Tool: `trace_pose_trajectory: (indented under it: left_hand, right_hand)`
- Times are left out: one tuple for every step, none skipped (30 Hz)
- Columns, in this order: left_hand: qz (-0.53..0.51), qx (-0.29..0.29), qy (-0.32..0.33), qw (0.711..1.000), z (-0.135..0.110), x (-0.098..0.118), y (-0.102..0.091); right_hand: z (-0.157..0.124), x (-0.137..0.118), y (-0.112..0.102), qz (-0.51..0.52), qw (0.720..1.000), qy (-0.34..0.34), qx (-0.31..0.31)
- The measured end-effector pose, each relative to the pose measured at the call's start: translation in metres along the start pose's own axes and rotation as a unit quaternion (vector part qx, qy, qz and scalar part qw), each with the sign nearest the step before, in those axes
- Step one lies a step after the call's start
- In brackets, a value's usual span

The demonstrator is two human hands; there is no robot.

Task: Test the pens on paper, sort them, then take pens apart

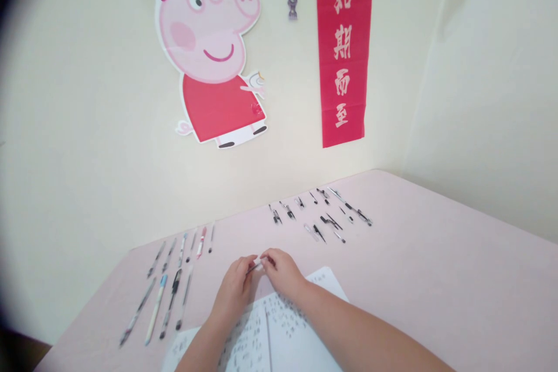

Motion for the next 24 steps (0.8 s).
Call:
trace_pose_trajectory:
  left_hand:
    - [-0.002,-0.002,0.000,1.000,0.0001,0.0016,-0.0008]
    - [-0.002,-0.004,0.000,1.000,0.0001,0.0034,-0.0017]
    - [-0.001,-0.009,-0.002,1.000,0.0002,0.0050,-0.0026]
    - [0.001,-0.015,-0.005,1.000,0.0002,0.0064,-0.0034]
    - [0.004,-0.022,-0.010,1.000,0.0003,0.0074,-0.0040]
    - [0.007,-0.028,-0.018,0.999,0.0003,0.0079,-0.0044]
    - [0.011,-0.033,-0.026,0.999,0.0003,0.0080,-0.0046]
    - [0.013,-0.037,-0.034,0.999,0.0003,0.0077,-0.0046]
    - [0.015,-0.040,-0.038,0.998,0.0002,0.0073,-0.0044]
    - [0.016,-0.043,-0.041,0.998,0.0002,0.0069,-0.0043]
    - [0.016,-0.046,-0.040,0.998,0.0002,0.0065,-0.0040]
    - [0.016,-0.049,-0.039,0.998,0.0002,0.0063,-0.0039]
    - [0.015,-0.051,-0.038,0.998,0.0003,0.0062,-0.0038]
    - [0.016,-0.051,-0.037,0.998,0.0003,0.0061,-0.0038]
    - [0.017,-0.051,-0.036,0.998,0.0004,0.0060,-0.0039]
    - [0.020,-0.048,-0.036,0.998,0.0004,0.0060,-0.0040]
    - [0.023,-0.046,-0.036,0.998,0.0004,0.0058,-0.0040]
    - [0.026,-0.045,-0.037,0.998,0.0004,0.0057,-0.0039]
    - [0.030,-0.045,-0.038,0.998,0.0002,0.0056,-0.0036]
    - [0.032,-0.047,-0.039,0.998,0.0000,0.0054,-0.0034]
    - [0.035,-0.049,-0.041,0.997,-0.0003,0.0053,-0.0034]
    - [0.038,-0.052,-0.043,0.997,-0.0007,0.0053,-0.0034]
    - [0.042,-0.055,-0.045,0.997,-0.0010,0.0054,-0.0036]
    - [0.046,-0.058,-0.047,0.996,-0.0013,0.0055,-0.0040]
  right_hand:
    - [-0.0008,-0.0027,0.0002,-0.004,1.000,-0.005,-0.014]
    - [-0.0016,-0.0051,0.0001,-0.007,1.000,-0.007,-0.023]
    - [-0.0023,-0.0069,0.0000,-0.009,1.000,-0.007,-0.029]
    - [-0.0029,-0.0083,-0.0002,-0.010,0.999,-0.004,-0.032]
    - [-0.0033,-0.0092,-0.0002,-0.011,0.999,-0.001,-0.035]
    - [-0.0036,-0.0097,-0.0001,-0.012,0.999,0.001,-0.038]
    - [-0.0038,-0.0098,0.0002,-0.014,0.999,0.003,-0.041]
    - [-0.0038,-0.0095,0.0006,-0.015,0.999,0.005,-0.044]
    - [-0.0036,-0.0088,0.0011,-0.016,0.999,0.008,-0.047]
    - [-0.0035,-0.0079,0.0014,-0.016,0.999,0.012,-0.048]
    - [-0.0032,-0.0070,0.0016,-0.013,0.999,0.012,-0.048]
    - [-0.0029,-0.0061,0.0019,-0.008,0.999,0.007,-0.048]
    - [-0.0027,-0.0054,0.0021,-0.003,0.999,-0.001,-0.050]
    - [-0.0024,-0.0048,0.0024,0.002,0.999,-0.011,-0.053]
    - [-0.0023,-0.0042,0.0028,0.004,0.998,-0.020,-0.057]
    - [-0.0023,-0.0036,0.0032,0.004,0.998,-0.027,-0.062]
    - [-0.0023,-0.0030,0.0036,0.002,0.997,-0.029,-0.066]
    - [-0.0023,-0.0023,0.0038,-0.001,0.997,-0.028,-0.068]
    - [-0.0024,-0.0018,0.0039,-0.005,0.997,-0.026,-0.068]
    - [-0.0025,-0.0017,0.0039,-0.007,0.997,-0.024,-0.069]
    - [-0.0025,-0.0017,0.0039,-0.007,0.997,-0.022,-0.068]
    - [-0.0025,-0.0019,0.0037,-0.005,0.998,-0.020,-0.067]
    - [-0.0024,-0.0023,0.0036,-0.003,0.998,-0.021,-0.067]
    - [-0.0024,-0.0030,0.0035,-0.001,0.997,-0.025,-0.067]
Point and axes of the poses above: each hand's wrist, its own z-axis towards the middle knuckle, its own y-axis out of the palm, x = y × z, the point moved 3 cm from there along z, towards the middle knuckle, and after that the axes turned 10 degrees about -x, right-handed, at the moved point
